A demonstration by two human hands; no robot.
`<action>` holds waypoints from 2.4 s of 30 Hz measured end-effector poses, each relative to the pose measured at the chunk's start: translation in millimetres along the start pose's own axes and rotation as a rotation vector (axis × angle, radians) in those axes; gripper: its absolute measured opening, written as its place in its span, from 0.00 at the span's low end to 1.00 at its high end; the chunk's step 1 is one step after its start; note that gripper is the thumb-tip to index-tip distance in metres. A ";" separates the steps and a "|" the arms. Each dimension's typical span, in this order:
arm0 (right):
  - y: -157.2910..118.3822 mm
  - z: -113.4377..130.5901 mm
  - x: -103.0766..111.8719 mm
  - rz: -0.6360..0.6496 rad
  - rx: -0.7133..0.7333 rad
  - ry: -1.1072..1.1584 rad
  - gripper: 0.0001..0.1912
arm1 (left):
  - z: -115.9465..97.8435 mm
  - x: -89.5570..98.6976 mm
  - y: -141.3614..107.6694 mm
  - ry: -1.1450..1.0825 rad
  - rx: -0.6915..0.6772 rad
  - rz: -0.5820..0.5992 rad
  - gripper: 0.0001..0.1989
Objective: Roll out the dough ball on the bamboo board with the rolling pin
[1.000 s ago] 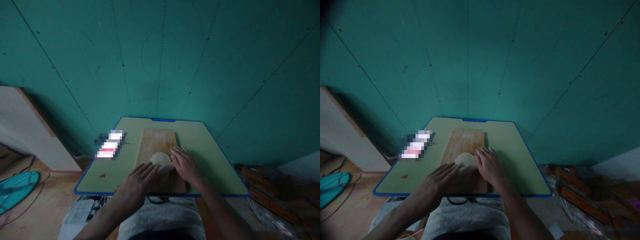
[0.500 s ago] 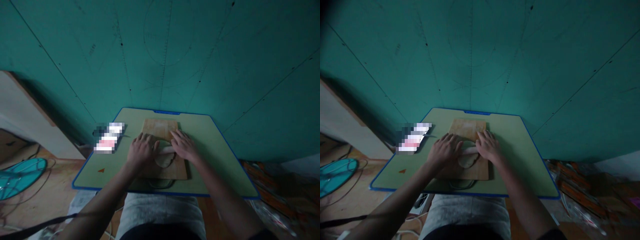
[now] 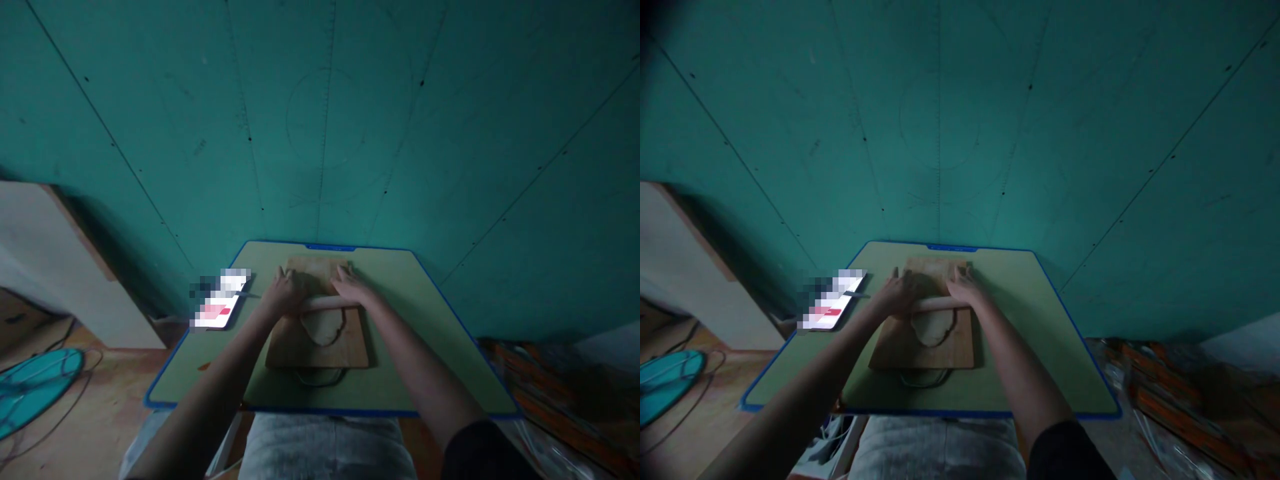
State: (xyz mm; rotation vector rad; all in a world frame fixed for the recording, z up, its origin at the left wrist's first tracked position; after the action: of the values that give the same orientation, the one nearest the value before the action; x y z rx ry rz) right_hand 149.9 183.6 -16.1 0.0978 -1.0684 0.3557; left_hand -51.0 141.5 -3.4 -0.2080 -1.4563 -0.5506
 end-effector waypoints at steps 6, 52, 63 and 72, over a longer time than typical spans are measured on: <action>-19.3 2.7 -4.2 -0.012 -0.046 0.035 0.25 | -0.6 -4.5 -6.1 0.032 -0.185 0.083 0.10; -46.1 6.7 9.8 -0.221 -0.100 -0.110 0.23 | -27.9 21.7 -0.8 0.039 0.268 0.108 0.15; -131.0 15.5 -15.1 -0.474 0.169 -0.150 0.17 | -77.6 41.1 -78.8 0.022 0.142 -0.029 0.12; -156.8 13.4 -20.5 -0.385 0.205 -0.135 0.22 | -105.4 34.0 -128.9 0.006 0.077 -0.273 0.19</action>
State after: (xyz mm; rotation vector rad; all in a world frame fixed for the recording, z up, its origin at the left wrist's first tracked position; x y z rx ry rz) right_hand 181.8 28.2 -13.0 0.5094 -1.1164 0.1092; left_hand -18.6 -25.3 -8.1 0.0549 -1.5072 -0.7134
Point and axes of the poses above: each hand's wrist, its own y-axis towards the middle knuckle, its own x-axis out of the back of the hand, z = x × y, the point moved 1 cm from there along y, towards the middle knuckle, and after that the axes turned 10 degrees about y, right-handed, at the moved point
